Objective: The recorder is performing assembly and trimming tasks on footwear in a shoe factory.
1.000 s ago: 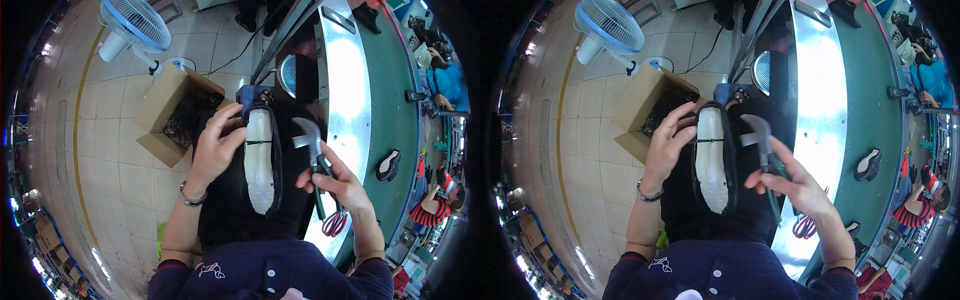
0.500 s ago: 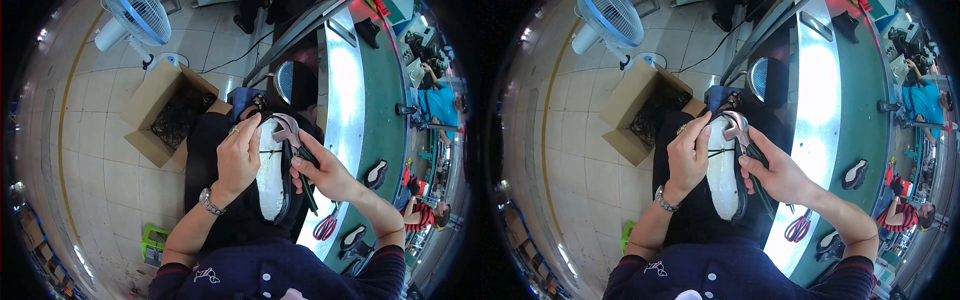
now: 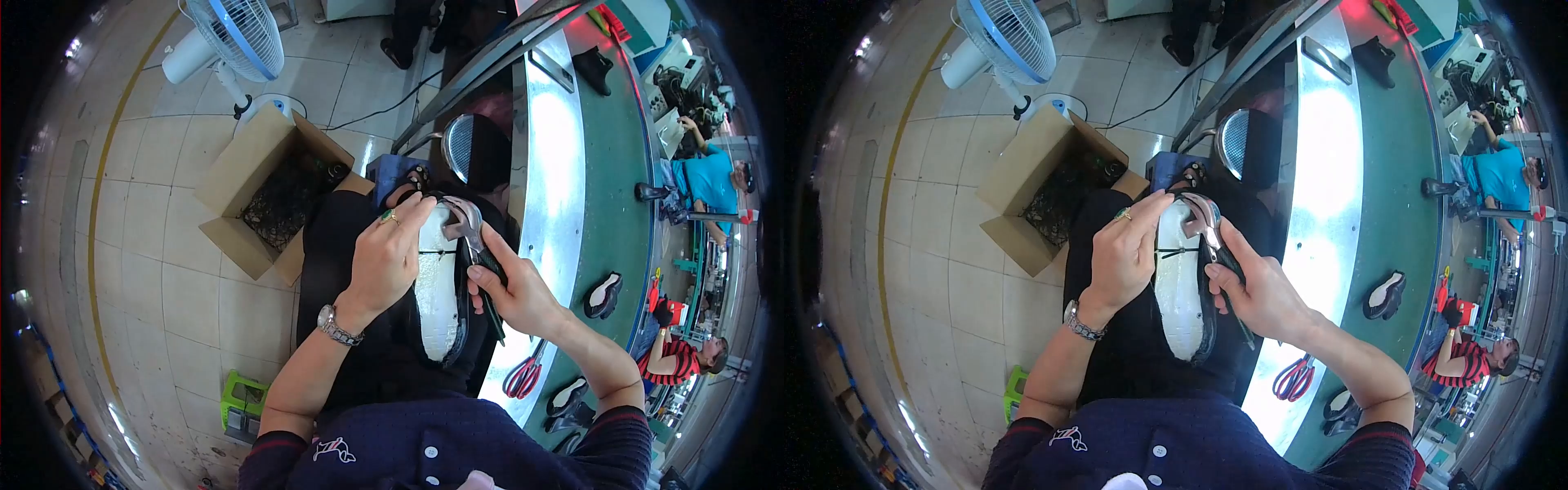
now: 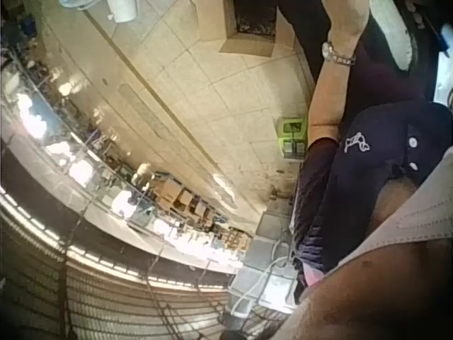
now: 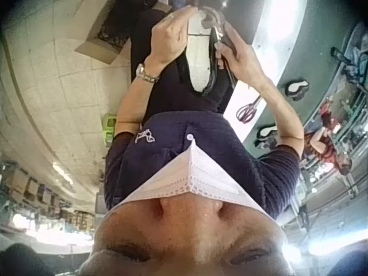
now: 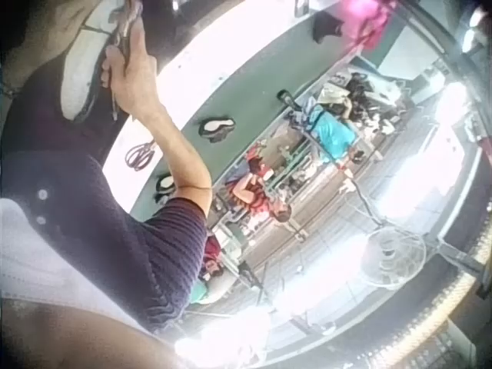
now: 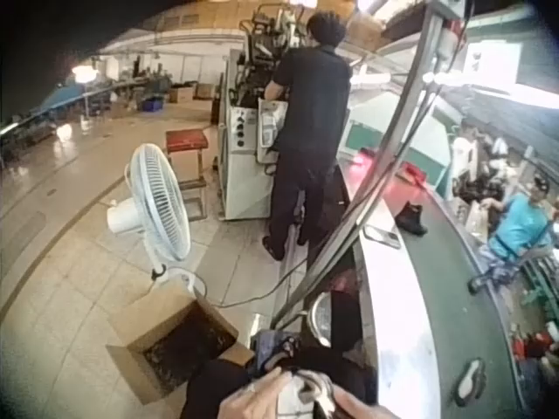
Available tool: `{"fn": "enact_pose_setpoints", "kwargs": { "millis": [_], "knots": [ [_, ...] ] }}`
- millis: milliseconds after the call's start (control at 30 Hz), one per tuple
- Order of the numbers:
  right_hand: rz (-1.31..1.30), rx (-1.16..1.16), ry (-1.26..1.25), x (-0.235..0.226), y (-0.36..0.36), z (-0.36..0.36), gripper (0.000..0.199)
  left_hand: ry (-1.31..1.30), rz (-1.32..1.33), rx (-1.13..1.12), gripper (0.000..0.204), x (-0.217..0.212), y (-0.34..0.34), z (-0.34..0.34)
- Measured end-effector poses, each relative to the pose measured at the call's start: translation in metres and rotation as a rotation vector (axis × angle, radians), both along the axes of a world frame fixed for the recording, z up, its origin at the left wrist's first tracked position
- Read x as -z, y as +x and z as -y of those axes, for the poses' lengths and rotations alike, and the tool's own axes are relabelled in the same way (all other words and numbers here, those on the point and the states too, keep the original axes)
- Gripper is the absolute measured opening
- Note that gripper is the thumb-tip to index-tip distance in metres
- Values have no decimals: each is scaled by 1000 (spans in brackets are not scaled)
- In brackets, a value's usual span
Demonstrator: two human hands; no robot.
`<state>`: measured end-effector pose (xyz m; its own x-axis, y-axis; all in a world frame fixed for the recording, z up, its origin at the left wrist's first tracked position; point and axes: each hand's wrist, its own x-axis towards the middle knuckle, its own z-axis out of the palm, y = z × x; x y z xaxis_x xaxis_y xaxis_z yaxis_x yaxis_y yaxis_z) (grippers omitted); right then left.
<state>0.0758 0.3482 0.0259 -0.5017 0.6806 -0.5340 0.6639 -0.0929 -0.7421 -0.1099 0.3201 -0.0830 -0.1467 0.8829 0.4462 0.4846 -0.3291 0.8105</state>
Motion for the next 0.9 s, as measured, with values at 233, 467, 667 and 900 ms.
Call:
{"fn": "enact_pose_setpoints", "kwargs": {
  "millis": [233,467,667,900],
  "knots": [
    [369,-353,98,-49,-12,-33,61,-22,-244,25,44,6,-8,6],
    [416,-244,574,0,-17,-15,71,30,-228,76,44,0,-4,2],
    [192,-242,776,-27,-21,-16,71,-10,-220,22,41,4,-5,5],
    [417,-440,639,-7,-11,-21,71,26,-194,16,26,5,-6,0]
  ]
}}
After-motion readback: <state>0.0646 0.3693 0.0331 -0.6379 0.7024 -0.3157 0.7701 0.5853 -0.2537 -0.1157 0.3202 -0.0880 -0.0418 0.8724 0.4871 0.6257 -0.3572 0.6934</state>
